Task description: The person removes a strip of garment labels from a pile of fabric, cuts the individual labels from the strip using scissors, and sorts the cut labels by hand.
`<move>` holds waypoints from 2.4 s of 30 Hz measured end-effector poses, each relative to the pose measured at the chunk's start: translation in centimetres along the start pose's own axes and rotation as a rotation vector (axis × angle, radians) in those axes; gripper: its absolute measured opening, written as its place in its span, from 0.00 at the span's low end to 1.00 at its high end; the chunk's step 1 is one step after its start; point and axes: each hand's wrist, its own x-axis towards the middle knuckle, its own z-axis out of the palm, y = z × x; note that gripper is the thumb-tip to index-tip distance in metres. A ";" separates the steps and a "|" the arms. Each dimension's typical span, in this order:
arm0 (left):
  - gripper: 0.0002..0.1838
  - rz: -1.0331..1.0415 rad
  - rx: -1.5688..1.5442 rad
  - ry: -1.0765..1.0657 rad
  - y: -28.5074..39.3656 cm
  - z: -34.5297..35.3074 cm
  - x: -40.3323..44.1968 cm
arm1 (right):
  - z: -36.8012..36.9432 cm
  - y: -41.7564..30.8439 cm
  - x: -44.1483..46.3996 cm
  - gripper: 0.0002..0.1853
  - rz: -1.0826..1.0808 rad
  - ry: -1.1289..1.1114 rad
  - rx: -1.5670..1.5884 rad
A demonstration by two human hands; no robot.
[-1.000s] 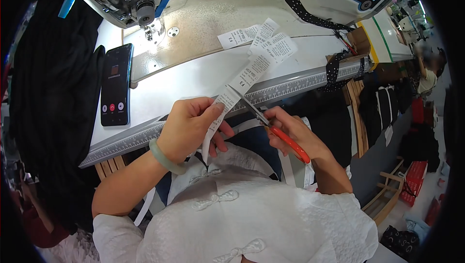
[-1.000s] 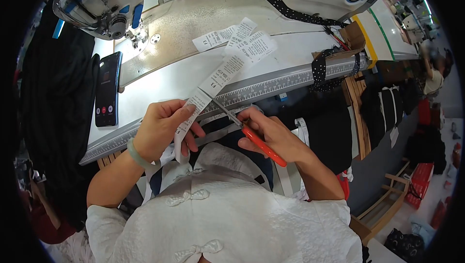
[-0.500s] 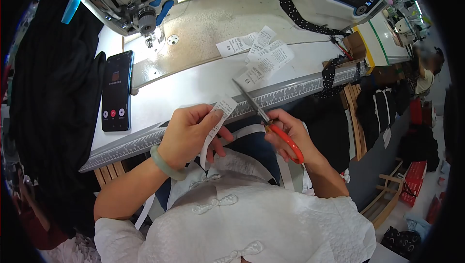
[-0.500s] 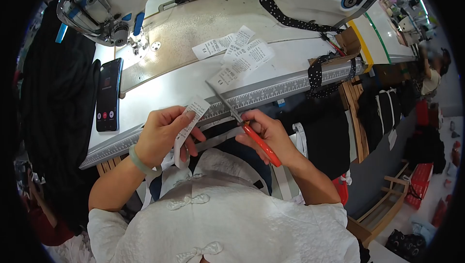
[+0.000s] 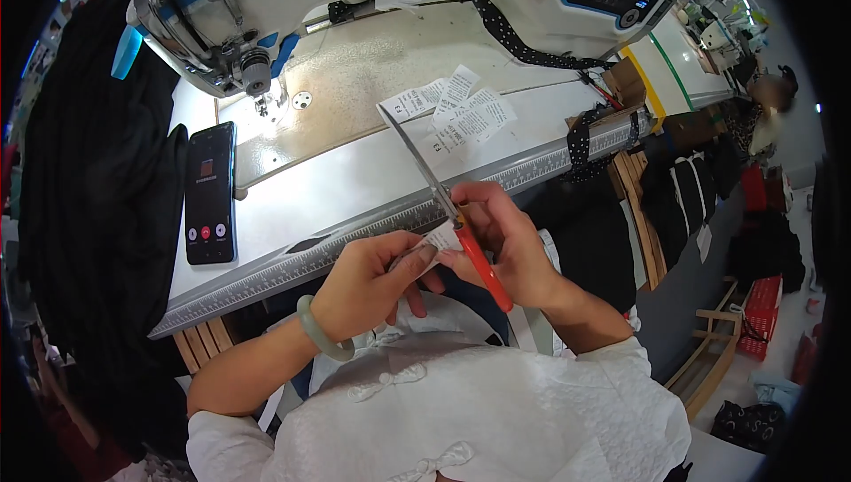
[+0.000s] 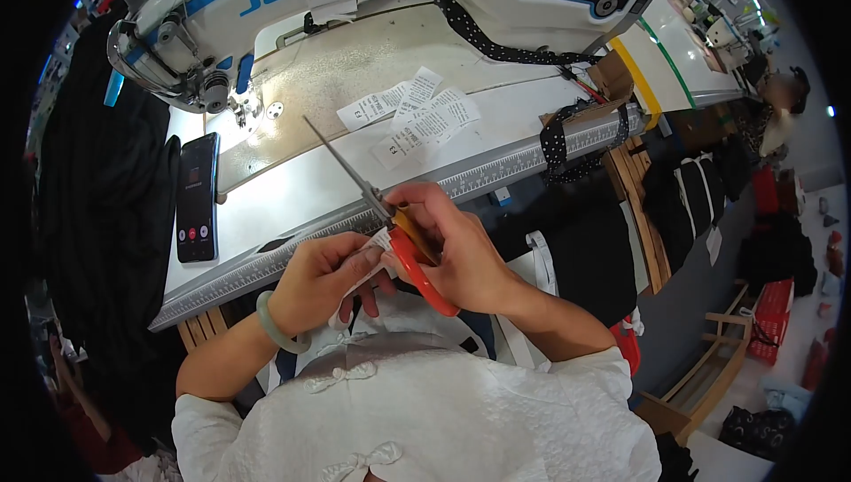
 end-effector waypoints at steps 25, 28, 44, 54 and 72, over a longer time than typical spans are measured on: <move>0.16 0.385 -0.233 0.056 0.1 0.7 0.9 | -3.7 -9.1 4.4 0.30 -0.247 -0.004 -0.296; 0.21 0.205 -0.160 -0.192 -0.7 -3.5 -1.4 | -5.0 -8.7 5.4 0.29 -0.340 0.089 -0.298; 0.17 0.308 -0.281 -0.126 1.3 -1.1 -1.0 | -4.6 -10.2 6.7 0.32 -0.568 0.071 -0.281; 0.25 0.019 -0.528 -0.067 -0.4 -3.5 -2.4 | -5.8 -4.9 8.5 0.30 -0.918 -0.032 -0.193; 0.13 0.763 0.474 0.594 0.9 -5.3 -1.5 | -5.0 -3.7 6.2 0.31 -0.546 0.507 -0.066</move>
